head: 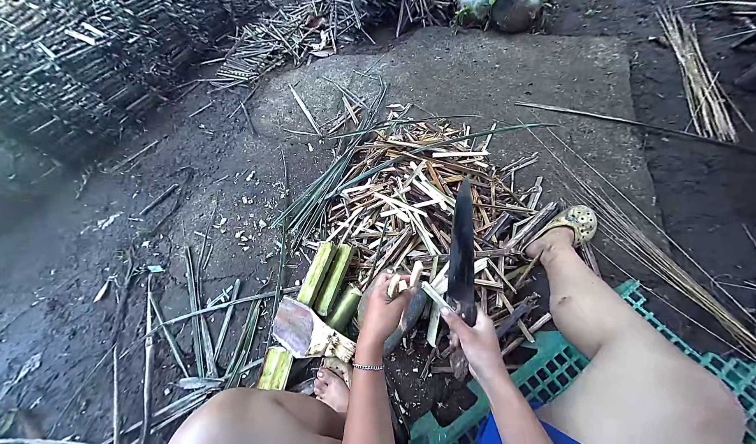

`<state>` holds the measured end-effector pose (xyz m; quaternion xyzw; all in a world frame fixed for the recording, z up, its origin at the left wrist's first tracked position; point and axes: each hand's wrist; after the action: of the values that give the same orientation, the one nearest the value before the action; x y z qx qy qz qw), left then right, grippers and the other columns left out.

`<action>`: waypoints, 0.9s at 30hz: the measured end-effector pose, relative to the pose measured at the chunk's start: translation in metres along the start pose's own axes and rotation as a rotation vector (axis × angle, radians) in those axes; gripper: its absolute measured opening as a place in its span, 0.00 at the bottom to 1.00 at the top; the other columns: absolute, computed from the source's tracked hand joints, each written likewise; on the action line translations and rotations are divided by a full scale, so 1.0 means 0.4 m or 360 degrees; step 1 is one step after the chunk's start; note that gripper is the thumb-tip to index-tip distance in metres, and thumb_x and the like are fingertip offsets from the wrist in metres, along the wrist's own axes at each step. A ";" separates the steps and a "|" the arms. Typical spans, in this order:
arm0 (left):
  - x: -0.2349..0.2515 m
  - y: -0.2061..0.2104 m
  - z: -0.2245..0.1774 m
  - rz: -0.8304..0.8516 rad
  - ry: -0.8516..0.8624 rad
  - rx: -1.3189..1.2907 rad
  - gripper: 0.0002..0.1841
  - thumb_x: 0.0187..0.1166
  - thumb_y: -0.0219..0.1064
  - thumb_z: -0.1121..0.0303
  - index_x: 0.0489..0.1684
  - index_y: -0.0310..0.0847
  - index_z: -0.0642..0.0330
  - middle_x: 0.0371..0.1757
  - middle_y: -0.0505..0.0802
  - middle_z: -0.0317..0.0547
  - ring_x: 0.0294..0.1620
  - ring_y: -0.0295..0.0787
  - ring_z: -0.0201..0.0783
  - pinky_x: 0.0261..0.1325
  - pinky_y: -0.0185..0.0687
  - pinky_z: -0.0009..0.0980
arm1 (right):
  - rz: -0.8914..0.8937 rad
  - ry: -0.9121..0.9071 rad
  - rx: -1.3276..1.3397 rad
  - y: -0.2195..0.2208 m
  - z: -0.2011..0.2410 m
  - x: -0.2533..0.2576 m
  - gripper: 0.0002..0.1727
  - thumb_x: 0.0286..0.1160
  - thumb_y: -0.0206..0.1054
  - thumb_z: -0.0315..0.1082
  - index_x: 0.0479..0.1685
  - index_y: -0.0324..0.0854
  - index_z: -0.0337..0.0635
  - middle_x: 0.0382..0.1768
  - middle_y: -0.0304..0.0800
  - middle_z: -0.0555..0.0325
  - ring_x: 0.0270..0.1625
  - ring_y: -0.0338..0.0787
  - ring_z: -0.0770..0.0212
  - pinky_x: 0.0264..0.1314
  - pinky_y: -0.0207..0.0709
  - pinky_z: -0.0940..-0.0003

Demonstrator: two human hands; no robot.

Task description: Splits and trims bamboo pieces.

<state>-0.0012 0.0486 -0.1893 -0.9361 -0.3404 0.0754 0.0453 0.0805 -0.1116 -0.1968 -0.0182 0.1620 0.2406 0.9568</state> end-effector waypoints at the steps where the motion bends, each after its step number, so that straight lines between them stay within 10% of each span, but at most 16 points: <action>1: -0.003 0.003 -0.011 0.0075 0.0005 -0.0053 0.10 0.74 0.72 0.72 0.50 0.90 0.63 0.52 0.89 0.45 0.51 0.86 0.28 0.58 0.83 0.27 | 0.0000 -0.0107 0.0035 0.012 0.028 0.003 0.19 0.61 0.77 0.35 0.46 0.76 0.37 0.23 0.82 0.66 0.14 0.74 0.75 0.17 0.74 0.78; 5: -0.013 0.016 -0.045 0.0334 -0.0019 -0.0199 0.10 0.73 0.72 0.75 0.49 0.90 0.65 0.50 0.90 0.43 0.48 0.87 0.26 0.58 0.84 0.26 | 0.0154 -0.0371 0.0206 0.039 0.111 0.023 0.23 0.55 0.77 0.26 0.52 0.75 0.34 0.49 0.92 0.58 0.23 0.81 0.77 0.20 0.73 0.82; 12: -0.017 0.021 -0.053 0.0652 -0.0083 -0.0312 0.19 0.72 0.74 0.74 0.62 0.85 0.68 0.52 0.94 0.41 0.50 0.90 0.25 0.61 0.86 0.27 | 0.0331 -0.0558 0.0121 0.032 0.132 0.018 0.18 0.55 0.77 0.22 0.44 0.76 0.40 0.37 0.91 0.68 0.23 0.83 0.79 0.22 0.77 0.85; 27: -0.027 0.015 -0.069 0.0820 -0.0048 -0.0438 0.19 0.67 0.74 0.82 0.58 0.85 0.69 0.49 0.95 0.38 0.50 0.90 0.23 0.60 0.86 0.25 | 0.0346 -0.0593 0.0138 0.037 0.152 -0.018 0.19 0.50 0.80 0.21 0.40 0.77 0.43 0.35 0.93 0.69 0.26 0.87 0.79 0.24 0.80 0.85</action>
<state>-0.0009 0.0360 -0.1616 -0.9879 -0.0990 0.0514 -0.1078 0.0859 -0.0949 -0.1365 0.0855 -0.0065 0.3345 0.9385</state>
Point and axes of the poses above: each hand's wrist, its own x-axis towards the middle knuckle, its own y-axis out of the palm, z = x × y
